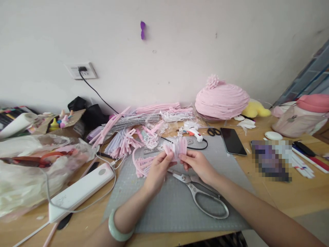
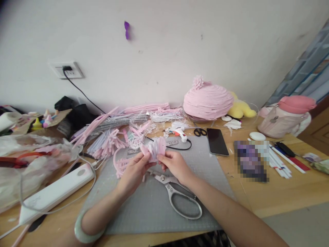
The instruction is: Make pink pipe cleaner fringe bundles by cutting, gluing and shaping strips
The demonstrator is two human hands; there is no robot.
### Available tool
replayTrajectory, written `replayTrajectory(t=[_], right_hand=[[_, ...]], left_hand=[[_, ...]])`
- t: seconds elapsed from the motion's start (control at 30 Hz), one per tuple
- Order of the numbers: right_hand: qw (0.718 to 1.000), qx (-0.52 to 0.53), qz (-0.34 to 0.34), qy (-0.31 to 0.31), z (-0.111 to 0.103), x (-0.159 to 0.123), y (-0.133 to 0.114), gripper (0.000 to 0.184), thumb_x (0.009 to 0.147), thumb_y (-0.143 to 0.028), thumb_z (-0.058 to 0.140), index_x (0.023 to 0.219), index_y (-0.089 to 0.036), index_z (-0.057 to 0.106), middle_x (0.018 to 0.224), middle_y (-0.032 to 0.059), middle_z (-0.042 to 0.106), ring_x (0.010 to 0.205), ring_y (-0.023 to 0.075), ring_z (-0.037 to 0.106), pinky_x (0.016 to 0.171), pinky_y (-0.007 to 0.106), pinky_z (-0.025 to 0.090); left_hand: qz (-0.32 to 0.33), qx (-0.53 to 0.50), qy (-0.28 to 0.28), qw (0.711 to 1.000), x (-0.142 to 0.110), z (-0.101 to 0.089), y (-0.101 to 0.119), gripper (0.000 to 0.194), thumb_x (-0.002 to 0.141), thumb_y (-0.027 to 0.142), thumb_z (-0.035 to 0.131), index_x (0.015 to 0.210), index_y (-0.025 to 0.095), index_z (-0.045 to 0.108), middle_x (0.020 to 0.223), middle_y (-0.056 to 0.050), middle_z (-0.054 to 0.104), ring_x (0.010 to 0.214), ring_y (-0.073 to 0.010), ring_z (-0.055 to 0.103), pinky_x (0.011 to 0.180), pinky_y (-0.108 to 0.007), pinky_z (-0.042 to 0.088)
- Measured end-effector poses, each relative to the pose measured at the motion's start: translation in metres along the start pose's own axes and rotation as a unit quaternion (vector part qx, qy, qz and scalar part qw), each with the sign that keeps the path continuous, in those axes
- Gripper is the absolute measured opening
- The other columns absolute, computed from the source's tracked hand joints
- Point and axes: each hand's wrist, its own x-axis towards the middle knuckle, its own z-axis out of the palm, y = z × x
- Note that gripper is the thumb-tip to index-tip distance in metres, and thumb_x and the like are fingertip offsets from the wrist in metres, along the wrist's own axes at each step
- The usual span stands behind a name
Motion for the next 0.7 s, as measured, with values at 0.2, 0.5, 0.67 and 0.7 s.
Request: replayTrajectory(t=[0.2, 0.5, 0.67, 0.7], right_hand=[[0.918, -0.395, 0.007, -0.029, -0.006, -0.04, -0.009, 0.031, 0.062, -0.038, 0.071, 0.08, -0.016, 0.058, 0.08, 0.0064, 0.06, 0.072, 0.0215, 0.058, 0.063, 0.031, 0.04], [0.84, -0.535, 0.093, -0.02, -0.009, -0.09, -0.014, 0.026, 0.067, -0.024, 0.066, 0.09, -0.015, 0.058, 0.097, 0.0136, 0.061, 0.093, 0.0285, 0.057, 0.077, 0.034, 0.041], [0.856, -0.514, 0.049, -0.005, -0.024, -0.083, 0.001, 0.015, 0.068, -0.029, 0.057, 0.078, -0.018, 0.056, 0.089, 0.0092, 0.062, 0.082, 0.0226, 0.057, 0.072, 0.03, 0.039], [0.855, -0.517, 0.037, 0.007, -0.026, -0.081, 0.004, 0.014, 0.066, -0.03, 0.057, 0.074, -0.019, 0.055, 0.086, 0.0084, 0.062, 0.078, 0.0218, 0.056, 0.068, 0.029, 0.038]], left_hand=[[0.032, -0.034, 0.085, 0.995, 0.013, -0.017, 0.015, 0.022, 0.065, 0.036, 0.068, 0.076, 0.017, 0.066, 0.071, 0.001, 0.063, 0.071, -0.0143, 0.055, 0.069, -0.024, 0.043], [0.062, 0.039, 0.066, 0.995, 0.02, -0.032, 0.026, 0.025, 0.068, 0.039, 0.066, 0.083, 0.018, 0.064, 0.072, 0.001, 0.06, 0.068, -0.0124, 0.052, 0.063, -0.02, 0.038], [0.081, 0.081, 0.081, 0.99, 0.013, -0.022, 0.03, 0.029, 0.067, 0.045, 0.066, 0.066, 0.018, 0.058, 0.058, 0.005, 0.049, 0.055, -0.009, 0.04, 0.054, -0.019, 0.031], [0.081, 0.086, 0.083, 0.99, 0.011, -0.02, 0.032, 0.03, 0.066, 0.046, 0.066, 0.064, 0.018, 0.056, 0.056, 0.006, 0.046, 0.053, -0.0086, 0.037, 0.052, -0.019, 0.03]])
